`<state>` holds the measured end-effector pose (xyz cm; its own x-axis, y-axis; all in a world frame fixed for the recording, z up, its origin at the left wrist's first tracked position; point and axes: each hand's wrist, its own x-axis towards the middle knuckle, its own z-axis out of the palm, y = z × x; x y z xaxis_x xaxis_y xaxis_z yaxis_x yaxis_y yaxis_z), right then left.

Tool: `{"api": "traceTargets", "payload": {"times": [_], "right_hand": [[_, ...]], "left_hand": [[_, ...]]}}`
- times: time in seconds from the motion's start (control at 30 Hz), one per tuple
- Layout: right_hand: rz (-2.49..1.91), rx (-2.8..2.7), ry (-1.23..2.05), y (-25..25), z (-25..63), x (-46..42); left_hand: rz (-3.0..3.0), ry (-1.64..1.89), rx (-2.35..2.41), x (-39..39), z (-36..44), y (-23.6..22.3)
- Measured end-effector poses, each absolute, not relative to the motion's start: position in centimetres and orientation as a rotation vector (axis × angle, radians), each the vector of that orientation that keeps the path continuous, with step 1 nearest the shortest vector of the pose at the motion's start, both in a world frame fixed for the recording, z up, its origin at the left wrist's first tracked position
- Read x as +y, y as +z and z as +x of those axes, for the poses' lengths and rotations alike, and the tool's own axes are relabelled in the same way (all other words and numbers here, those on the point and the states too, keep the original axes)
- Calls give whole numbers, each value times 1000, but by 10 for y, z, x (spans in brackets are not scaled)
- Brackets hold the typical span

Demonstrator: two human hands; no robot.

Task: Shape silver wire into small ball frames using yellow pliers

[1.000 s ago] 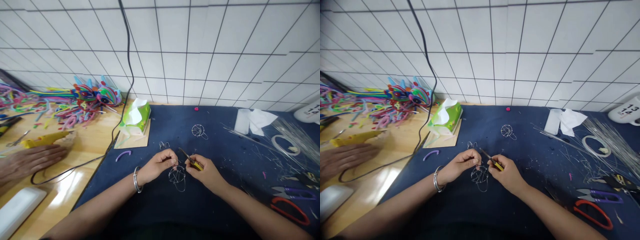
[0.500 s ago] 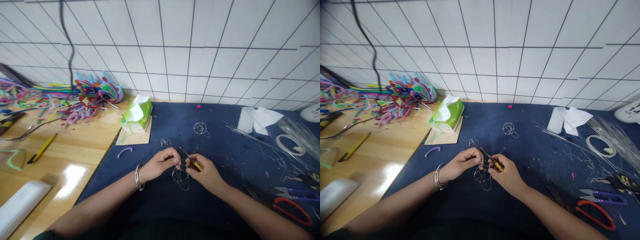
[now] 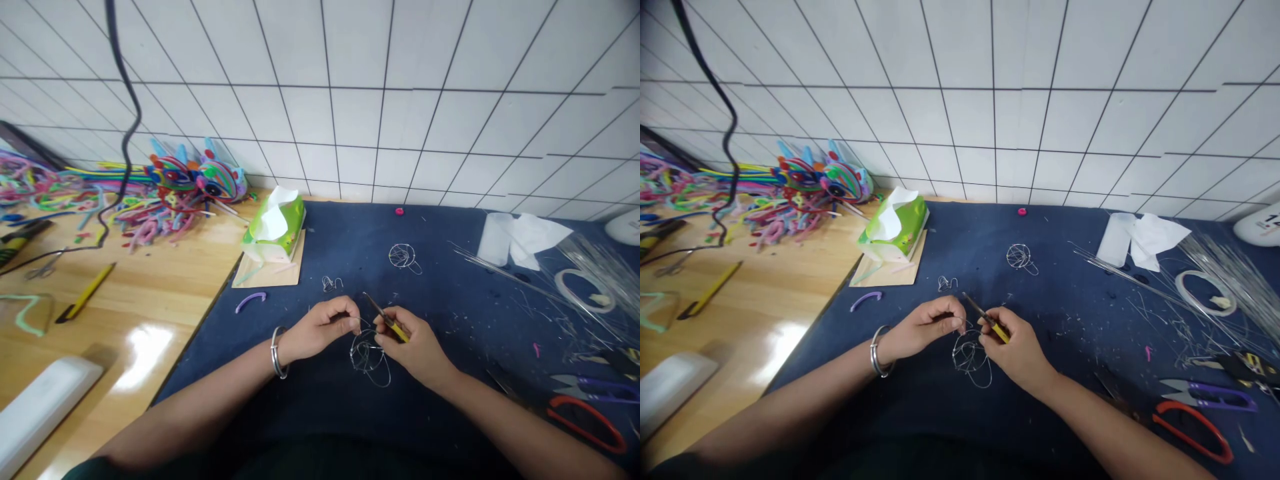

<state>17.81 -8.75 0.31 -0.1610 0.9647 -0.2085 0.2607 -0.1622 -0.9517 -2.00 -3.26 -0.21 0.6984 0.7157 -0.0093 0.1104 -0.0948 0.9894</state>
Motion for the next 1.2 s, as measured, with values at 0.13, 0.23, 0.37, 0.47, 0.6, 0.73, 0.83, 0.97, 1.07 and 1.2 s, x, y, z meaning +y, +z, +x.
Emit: {"api": "traceTargets", "payload": {"times": [0.13, 0.23, 0.37, 0.47, 0.6, 0.73, 0.83, 0.97, 1.07, 1.2], "right_hand": [[-1466, -1414, 1363, 4, 178, -86], [-1479, -1411, 1346, 3, 178, -87], [-1480, -1457, 1300, 3, 178, -89], [-1490, -1478, 1278, 3, 177, -90], [-1511, -1494, 1269, 3, 176, -90], [-1499, -1489, 1265, 4, 177, -91], [-1490, -1489, 1256, 4, 178, -92], [-1482, -1465, 1286, 3, 180, -93], [-1477, -1428, 1292, 2, 181, -93], [-1479, -1420, 1253, 3, 183, -94]], "left_hand": [[1744, 595, 711, -31, -22, 0], [1786, 593, 719, -31, -22, 0], [1771, 576, 728, -32, -21, -1], [1719, 566, 738, -33, -20, -1], [1648, 554, 742, -35, -18, -1], [1591, 567, 732, -36, -16, 0], [1583, 581, 747, -37, -13, 1], [1613, 604, 783, -38, -11, 2], [1613, 616, 804, -39, -9, 3], [1636, 612, 829, -40, -4, 8]]}}
